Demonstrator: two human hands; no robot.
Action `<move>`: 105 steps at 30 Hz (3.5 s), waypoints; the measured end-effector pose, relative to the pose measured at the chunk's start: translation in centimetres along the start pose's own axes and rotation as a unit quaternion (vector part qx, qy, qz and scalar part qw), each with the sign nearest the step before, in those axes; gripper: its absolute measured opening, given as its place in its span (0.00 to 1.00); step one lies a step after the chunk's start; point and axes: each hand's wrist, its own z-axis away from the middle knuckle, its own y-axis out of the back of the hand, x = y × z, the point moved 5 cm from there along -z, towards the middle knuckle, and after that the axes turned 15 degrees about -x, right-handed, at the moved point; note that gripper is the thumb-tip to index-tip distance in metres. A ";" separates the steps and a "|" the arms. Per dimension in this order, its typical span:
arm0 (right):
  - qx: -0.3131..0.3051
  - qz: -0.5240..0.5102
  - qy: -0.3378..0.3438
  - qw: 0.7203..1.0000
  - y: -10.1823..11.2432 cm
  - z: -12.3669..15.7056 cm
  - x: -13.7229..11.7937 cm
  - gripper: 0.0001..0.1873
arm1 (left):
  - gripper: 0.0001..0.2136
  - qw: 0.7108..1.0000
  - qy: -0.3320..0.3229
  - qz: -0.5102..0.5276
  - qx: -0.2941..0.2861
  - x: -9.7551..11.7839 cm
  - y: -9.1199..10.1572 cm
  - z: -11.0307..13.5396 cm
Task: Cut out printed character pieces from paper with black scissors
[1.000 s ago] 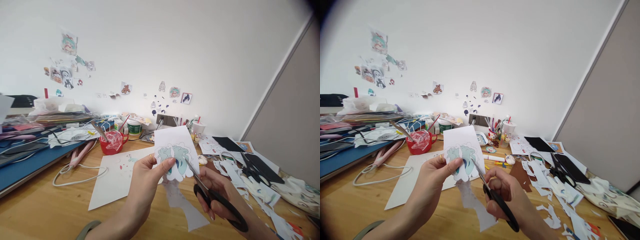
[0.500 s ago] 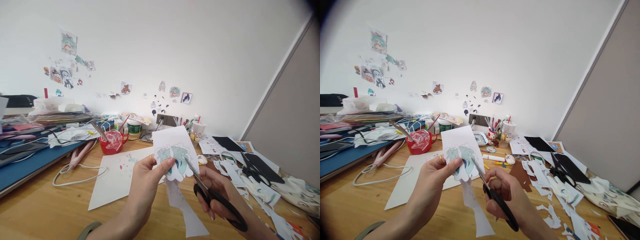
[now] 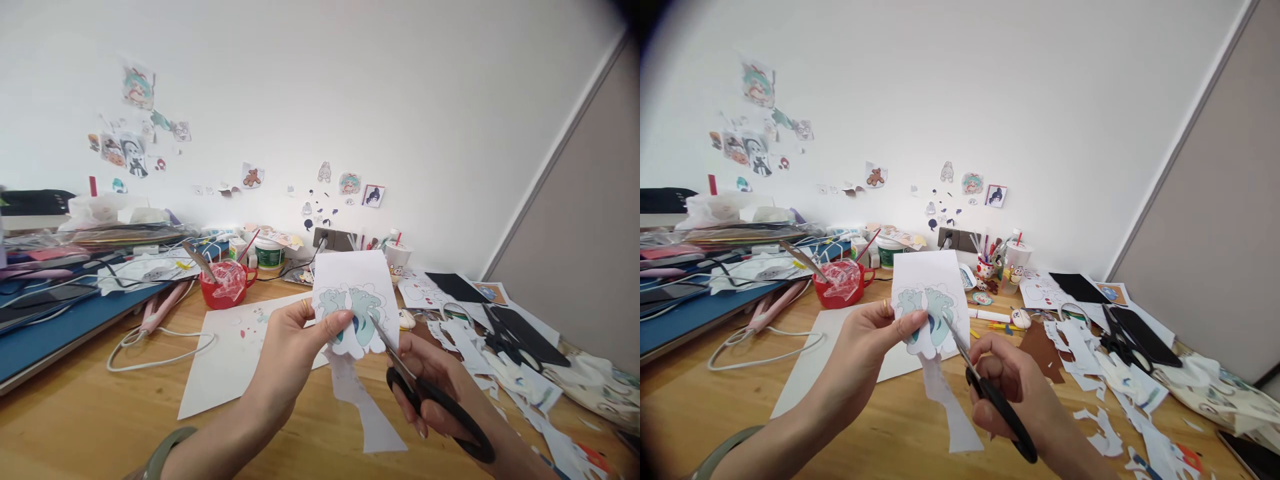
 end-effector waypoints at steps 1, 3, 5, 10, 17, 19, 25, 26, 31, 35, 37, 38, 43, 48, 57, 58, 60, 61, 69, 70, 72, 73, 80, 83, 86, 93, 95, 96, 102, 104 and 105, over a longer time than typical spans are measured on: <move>-0.002 -0.003 -0.002 1.000 0.0 -0.1 0.2 0.18 | 0.08 1.000 0.000 0.000 -0.001 0.0 0.0 0.0; 0.002 -0.005 -0.004 1.000 0.1 -0.1 0.4 0.18 | 0.08 1.000 0.002 0.001 -0.004 0.0 -0.1 0.1; 0.007 0.004 -0.001 1.000 0.1 -0.2 0.4 0.18 | 0.08 1.000 0.001 0.002 -0.004 0.0 -0.1 0.1; 0.017 0.027 0.001 0.999 -0.1 0.0 -0.2 0.16 | 0.07 1.000 -0.003 0.007 -0.008 0.0 -0.1 0.1; 0.013 0.020 -0.019 1.000 -0.5 0.0 -1.1 0.19 | 0.06 1.000 -0.002 0.014 -0.023 0.3 -0.2 -0.2; 0.009 0.019 -0.007 1.000 -0.6 0.0 -1.3 0.23 | 0.05 1.000 -0.001 0.012 -0.025 0.4 -0.1 -0.3; 0.014 0.024 -0.018 0.999 -0.6 0.0 -1.3 0.28 | 0.06 0.999 0.011 -0.001 -0.031 0.7 0.1 -0.5; 0.013 0.026 -0.015 0.999 -0.6 0.0 -1.4 0.27 | 0.06 0.999 0.014 -0.005 -0.033 0.8 0.1 -0.5; 0.004 0.041 -0.018 0.999 -0.6 0.2 -1.1 0.26 | 0.07 0.998 0.028 -0.026 -0.039 1.0 0.4 -0.7; 0.004 0.039 -0.024 0.999 -0.5 0.2 -0.7 0.29 | 0.09 0.996 0.027 -0.056 -0.061 1.3 0.4 -1.0; 0.006 0.040 -0.024 0.999 -0.5 0.2 -0.7 0.30 | 0.10 0.995 0.026 -0.066 -0.066 1.3 0.4 -1.0; 0.007 0.042 -0.023 0.999 -0.5 0.2 -0.8 0.29 | 0.10 0.995 0.027 -0.068 -0.064 1.3 0.5 -1.1; 0.014 0.038 -0.018 0.999 -0.5 0.1 -1.1 0.30 | 0.09 0.997 0.030 -0.048 -0.042 0.6 0.6 -1.0; 0.026 0.028 -0.020 0.999 -0.3 0.0 -0.7 0.25 | 0.08 0.999 0.023 -0.020 -0.032 0.4 0.3 -0.7; 0.007 0.028 -0.024 0.999 -0.5 0.0 -1.1 0.26 | 0.07 0.999 0.023 -0.017 -0.036 0.6 0.3 -0.8; 0.006 0.032 -0.023 0.999 -0.5 0.0 -1.1 0.25 | 0.06 0.999 0.026 -0.018 -0.038 0.6 0.2 -0.8; 0.004 0.040 -0.018 0.999 -0.5 -0.1 -1.1 0.24 | 0.06 0.999 0.028 -0.018 -0.043 0.7 0.2 -0.8; 0.003 0.044 -0.013 0.999 -0.5 -0.2 -1.1 0.23 | 0.06 0.998 0.028 -0.019 -0.045 0.7 0.2 -0.7; 0.001 0.043 -0.009 0.999 -0.6 -0.3 -0.9 0.25 | 0.08 0.998 0.033 -0.025 -0.042 0.5 0.2 -0.8; 0.002 0.040 -0.007 0.999 -0.6 -0.3 -1.0 0.26 | 0.08 0.998 0.034 -0.023 -0.041 0.5 0.3 -0.8; 0.007 0.036 -0.006 0.999 -0.6 -0.2 -1.0 0.25 | 0.08 0.998 0.036 -0.017 -0.038 0.4 0.3 -0.8; 0.011 0.036 -0.007 0.999 -0.6 -0.2 -1.1 0.24 | 0.08 0.999 0.037 -0.014 -0.037 0.4 0.2 -0.7; 0.013 0.031 -0.031 0.999 -0.4 -0.2 -0.5 0.18 | 0.08 1.000 0.024 -0.006 -0.018 0.2 0.1 -0.4; 0.002 0.022 -0.022 1.000 -0.5 -0.2 -0.7 0.22 | 0.09 0.999 0.033 -0.003 -0.007 -0.3 0.1 -0.2; -0.002 0.024 -0.009 1.000 -0.7 -0.1 -1.2 0.24 | 0.10 0.999 0.044 0.004 -0.014 -0.6 0.0 0.0; -0.022 0.028 0.005 0.999 -0.9 0.2 -1.4 0.24 | 0.09 0.999 0.041 0.007 -0.022 -0.3 -0.1 -0.2; -0.022 0.032 -0.008 0.999 -0.8 0.2 -0.9 0.23 | 0.09 0.999 0.040 0.007 -0.024 -0.2 -0.1 -0.3; -0.023 0.035 -0.017 0.999 -0.7 0.2 -0.6 0.23 | 0.09 0.999 0.040 0.006 -0.025 -0.2 -0.1 -0.4; -0.031 0.030 -0.031 0.999 -0.5 0.1 0.2 0.26 | 0.09 1.000 0.025 0.002 -0.017 -0.2 0.0 -0.4; -0.023 0.025 -0.033 0.999 -0.5 0.0 0.1 0.24 | 0.09 1.000 0.026 0.000 -0.016 -0.2 0.0 -0.4; -0.017 0.023 -0.032 0.999 -0.5 0.0 -0.1 0.23 | 0.09 1.000 0.026 0.001 -0.017 -0.3 -0.1 -0.3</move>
